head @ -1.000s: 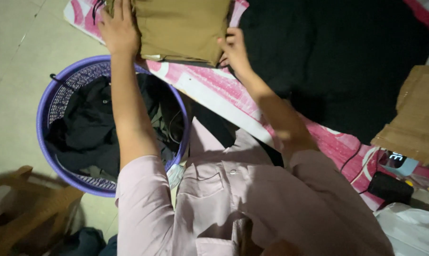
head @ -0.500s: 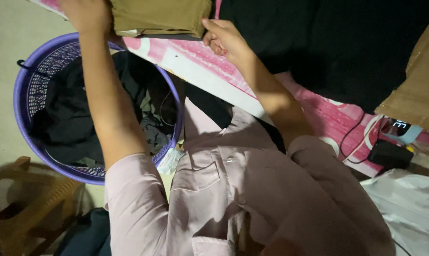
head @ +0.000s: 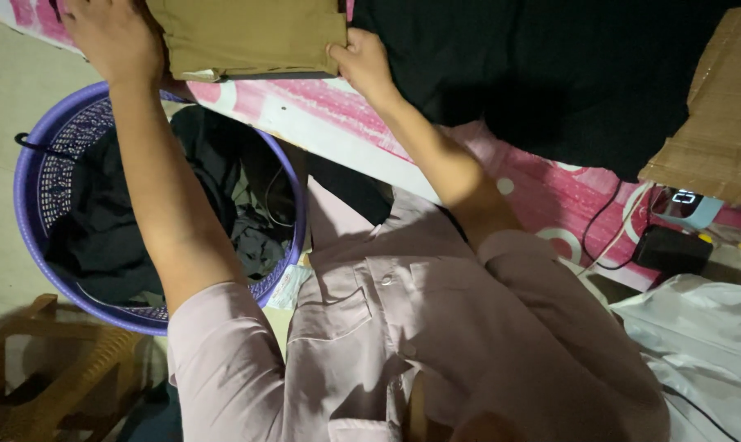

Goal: The person folds a gray t-shirt using a cardboard box as a guide, then folds a pair of brown shorts and a pair of black pants. The folded items are placed on the table.

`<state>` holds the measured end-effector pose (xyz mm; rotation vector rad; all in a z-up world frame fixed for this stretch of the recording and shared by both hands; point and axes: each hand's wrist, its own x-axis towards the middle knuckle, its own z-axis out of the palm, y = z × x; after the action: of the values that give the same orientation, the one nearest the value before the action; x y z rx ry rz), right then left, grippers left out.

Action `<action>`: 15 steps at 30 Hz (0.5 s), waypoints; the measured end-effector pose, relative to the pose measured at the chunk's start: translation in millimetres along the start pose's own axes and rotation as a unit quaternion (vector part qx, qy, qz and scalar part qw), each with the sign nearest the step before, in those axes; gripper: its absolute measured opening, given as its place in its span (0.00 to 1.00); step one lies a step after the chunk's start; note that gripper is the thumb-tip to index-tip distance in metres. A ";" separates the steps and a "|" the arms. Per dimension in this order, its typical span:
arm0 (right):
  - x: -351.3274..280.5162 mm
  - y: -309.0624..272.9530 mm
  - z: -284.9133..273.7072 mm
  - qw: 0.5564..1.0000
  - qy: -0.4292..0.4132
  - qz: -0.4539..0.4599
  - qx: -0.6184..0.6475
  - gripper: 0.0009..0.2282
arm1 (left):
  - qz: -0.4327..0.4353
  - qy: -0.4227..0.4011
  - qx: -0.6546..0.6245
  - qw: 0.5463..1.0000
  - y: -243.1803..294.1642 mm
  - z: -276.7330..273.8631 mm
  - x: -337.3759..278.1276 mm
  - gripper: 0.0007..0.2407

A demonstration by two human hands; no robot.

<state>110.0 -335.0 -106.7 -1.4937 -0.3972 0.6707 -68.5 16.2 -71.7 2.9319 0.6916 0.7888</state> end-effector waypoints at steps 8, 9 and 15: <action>13.4 9.1 -11.8 0.991 0.014 -0.076 -0.109 0.06 | 0.029 -0.030 0.104 0.994 11.4 -13.7 5.6 0.17; 4.2 -18.3 -10.9 0.994 -0.011 0.008 -0.112 0.08 | 0.009 -0.051 0.079 0.995 14.9 -16.2 5.9 0.18; 13.3 -78.1 -0.3 0.983 0.063 -0.049 -0.166 0.14 | 0.019 -0.040 0.118 0.992 9.8 -5.3 2.3 0.21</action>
<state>133.0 -322.8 -31.8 -1.8102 -0.4994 0.4411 -65.2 7.9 -64.6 3.1745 0.7755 0.6274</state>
